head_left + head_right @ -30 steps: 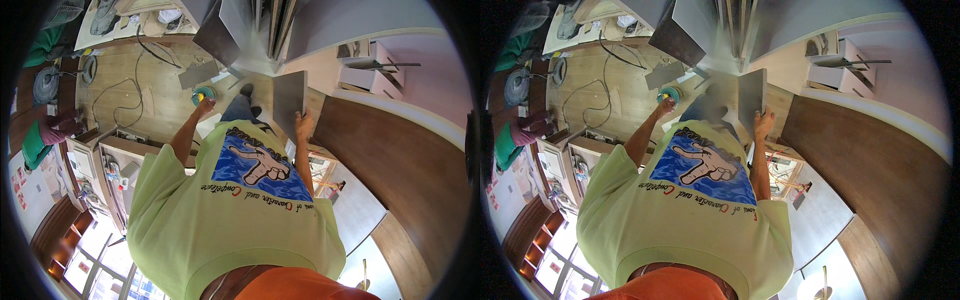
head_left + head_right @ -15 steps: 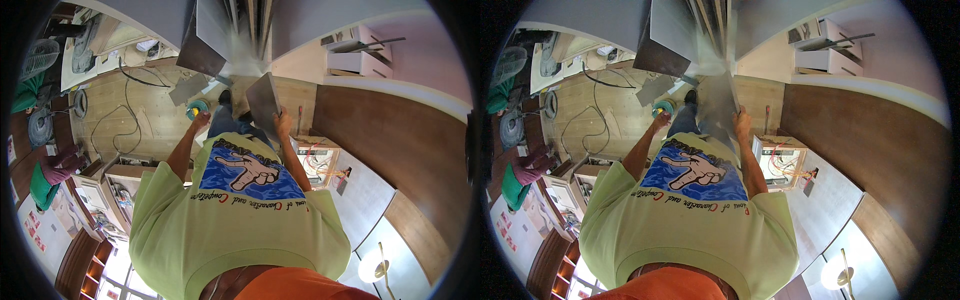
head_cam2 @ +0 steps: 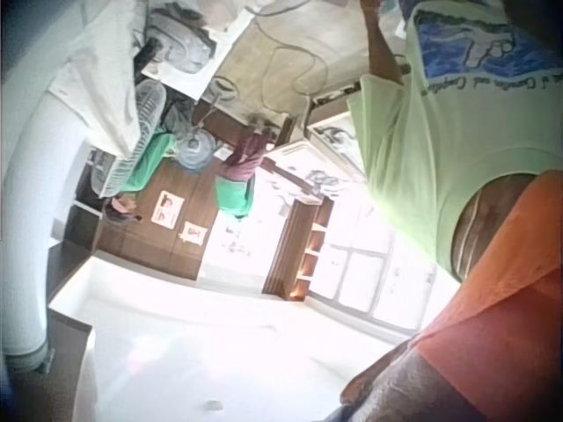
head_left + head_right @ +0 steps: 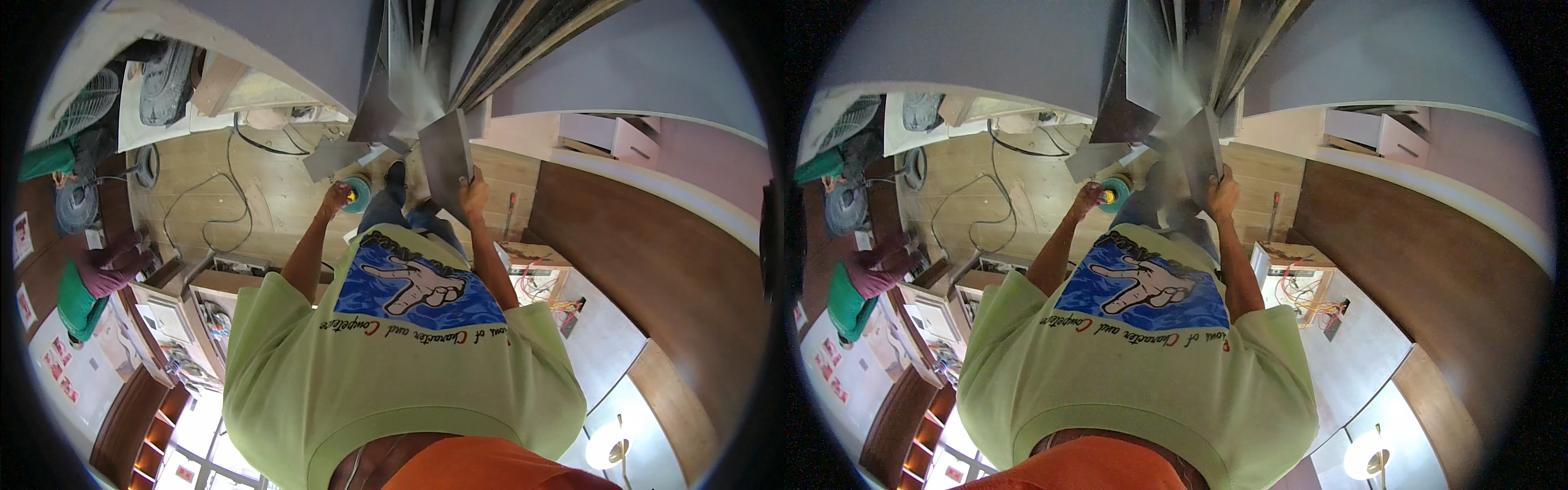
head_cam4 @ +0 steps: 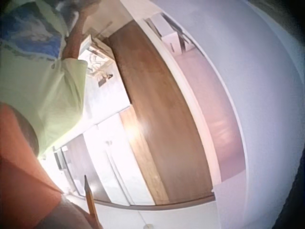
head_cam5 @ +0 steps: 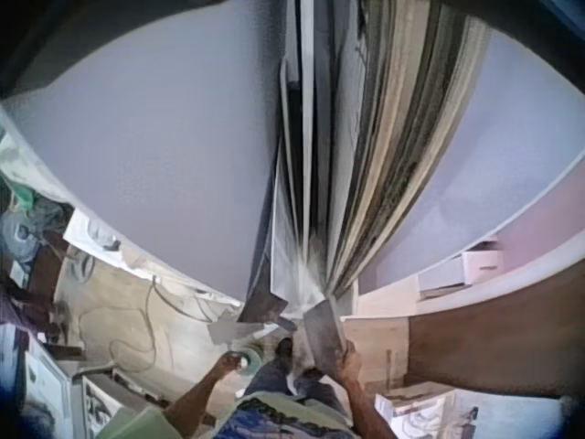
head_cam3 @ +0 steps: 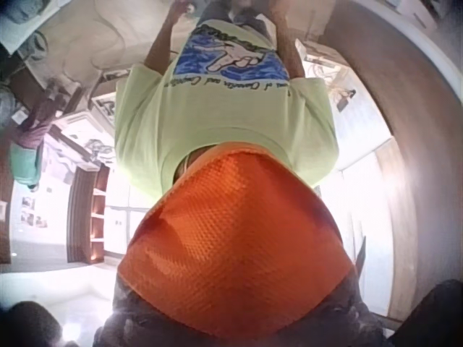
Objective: The person assembles a cabinet by handling and positioning wooden panels and a dark rectangular insert. They place panels into the cabinet frame, adjust their alignment, and fit the dark insert into a designated slot.
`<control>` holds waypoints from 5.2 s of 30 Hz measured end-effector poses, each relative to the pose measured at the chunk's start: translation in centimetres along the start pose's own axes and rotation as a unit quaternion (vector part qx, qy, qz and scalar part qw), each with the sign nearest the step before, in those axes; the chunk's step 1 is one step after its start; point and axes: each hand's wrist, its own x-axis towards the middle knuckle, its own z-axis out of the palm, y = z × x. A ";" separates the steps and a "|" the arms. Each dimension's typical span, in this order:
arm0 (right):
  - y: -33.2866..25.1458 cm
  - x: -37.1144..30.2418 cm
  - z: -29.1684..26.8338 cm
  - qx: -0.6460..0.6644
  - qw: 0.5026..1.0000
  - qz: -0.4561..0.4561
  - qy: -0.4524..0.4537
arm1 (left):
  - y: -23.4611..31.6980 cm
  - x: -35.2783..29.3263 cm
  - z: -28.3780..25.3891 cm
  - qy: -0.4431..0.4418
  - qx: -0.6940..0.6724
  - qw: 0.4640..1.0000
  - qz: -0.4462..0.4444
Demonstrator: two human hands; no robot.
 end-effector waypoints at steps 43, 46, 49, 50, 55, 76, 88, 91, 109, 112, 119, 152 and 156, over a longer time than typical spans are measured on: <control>5.1 2.4 21.6 0.637 0.548 0.525 -0.133 | 20.4 17.4 22.1 0.122 0.228 0.964 0.061; 6.6 2.6 24.2 0.617 0.642 0.408 -0.202 | 21.2 17.7 23.4 0.182 0.231 0.950 0.104; 6.4 3.5 25.7 0.628 0.648 0.383 -0.197 | 22.4 17.8 23.6 0.203 0.225 0.932 0.200; 6.0 3.8 25.6 0.665 0.609 0.388 -0.191 | 23.1 18.0 23.5 0.207 0.214 0.934 0.197; 2.7 5.2 21.7 0.638 0.619 0.450 -0.084 | 28.1 17.4 23.1 0.198 0.291 0.929 0.113; -2.2 21.4 26.0 0.533 0.749 0.392 -0.026 | 38.7 25.6 20.1 0.123 0.268 0.909 0.293; -7.2 27.7 29.5 0.555 0.659 0.507 0.009 | 40.9 29.2 18.4 0.092 0.154 0.922 0.343; -7.9 27.8 29.3 0.512 0.721 0.468 0.006 | 41.1 29.2 18.1 0.085 0.137 0.923 0.349; 4.6 13.9 18.1 0.209 0.936 0.270 -0.088 | 39.8 27.4 18.4 0.040 0.015 0.927 0.373; 13.1 9.2 14.9 -0.146 0.985 -0.060 -0.065 | 38.8 25.6 18.6 0.039 -0.018 0.925 0.378; 24.4 -1.4 5.0 0.320 0.806 0.491 0.085 | 35.7 19.4 20.2 0.065 -0.106 0.944 0.306; 41.6 65.9 -25.2 0.021 0.984 -0.001 0.180 | 28.7 2.2 44.0 0.141 0.279 0.950 -0.016; 41.9 74.5 -26.3 -0.005 0.986 0.018 0.166 | 26.2 -1.1 41.4 0.186 0.141 0.960 -0.152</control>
